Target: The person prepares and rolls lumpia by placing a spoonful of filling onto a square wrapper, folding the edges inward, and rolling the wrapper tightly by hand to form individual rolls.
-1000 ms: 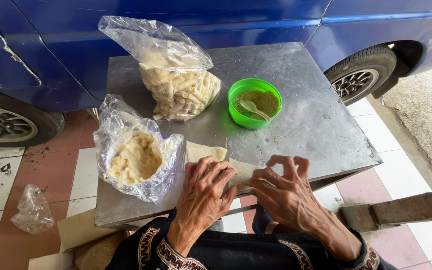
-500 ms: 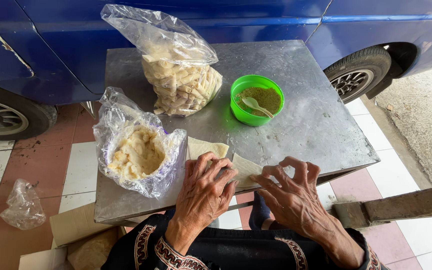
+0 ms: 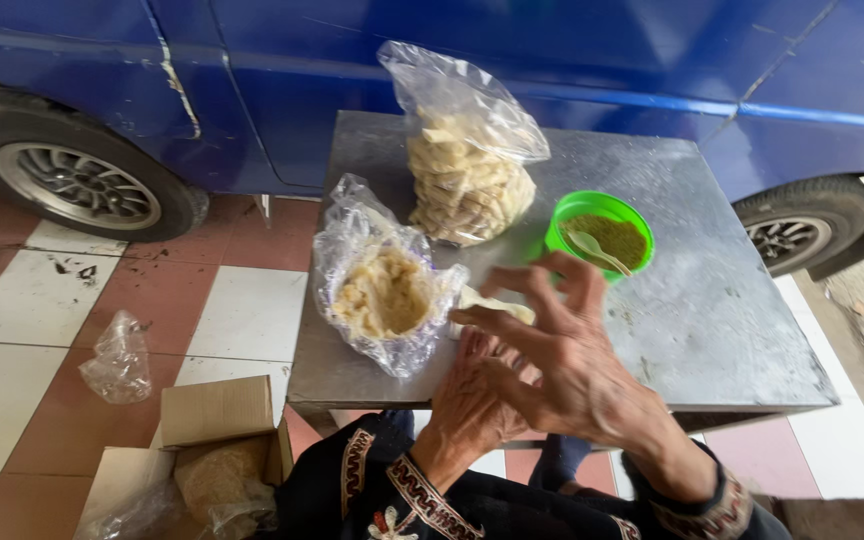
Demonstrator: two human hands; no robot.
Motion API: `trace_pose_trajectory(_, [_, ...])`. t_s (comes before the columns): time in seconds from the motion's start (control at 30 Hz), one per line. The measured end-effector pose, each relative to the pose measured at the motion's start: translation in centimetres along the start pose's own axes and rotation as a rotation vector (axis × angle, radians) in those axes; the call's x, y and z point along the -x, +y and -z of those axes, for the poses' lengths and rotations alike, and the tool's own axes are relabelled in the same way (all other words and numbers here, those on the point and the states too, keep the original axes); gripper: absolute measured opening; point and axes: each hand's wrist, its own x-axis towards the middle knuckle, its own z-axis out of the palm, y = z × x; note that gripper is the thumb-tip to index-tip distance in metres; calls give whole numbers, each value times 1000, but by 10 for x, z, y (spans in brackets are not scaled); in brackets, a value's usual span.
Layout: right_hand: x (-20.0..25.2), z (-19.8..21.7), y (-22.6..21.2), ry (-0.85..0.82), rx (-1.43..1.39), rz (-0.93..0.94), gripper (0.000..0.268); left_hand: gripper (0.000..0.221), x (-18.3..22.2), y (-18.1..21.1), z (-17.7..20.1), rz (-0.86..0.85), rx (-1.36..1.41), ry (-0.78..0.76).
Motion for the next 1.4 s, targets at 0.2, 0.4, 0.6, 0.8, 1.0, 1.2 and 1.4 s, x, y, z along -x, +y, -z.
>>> trace_pose_trajectory(0.2, [-64,-35,-12,-252,108,89,38,35,4,-3,14,174,345,-263])
trace_pose_trajectory(0.4, [-73,-45,-7,-349,120,136,32,28,7,-2,19,160,339,-277])
trace_pose_trajectory(0.6, [-68,-61,11,-309,-11,68,30,31,10,-3,18,149,356,-206])
trace_pose_trajectory(0.8, [-60,-57,14,-228,-106,-52,42,30,11,-2,7,238,397,-395])
trace_pose_trajectory(1.0, [-68,-44,-5,-272,144,60,23,28,5,-2,13,161,299,-296])
trace_pose_trajectory(1.2, [-74,-43,-6,-309,162,17,23,25,2,-1,22,130,320,-145])
trace_pose_trajectory(1.4, [-49,-44,6,-54,-37,6,34,31,4,-2,6,135,308,-141])
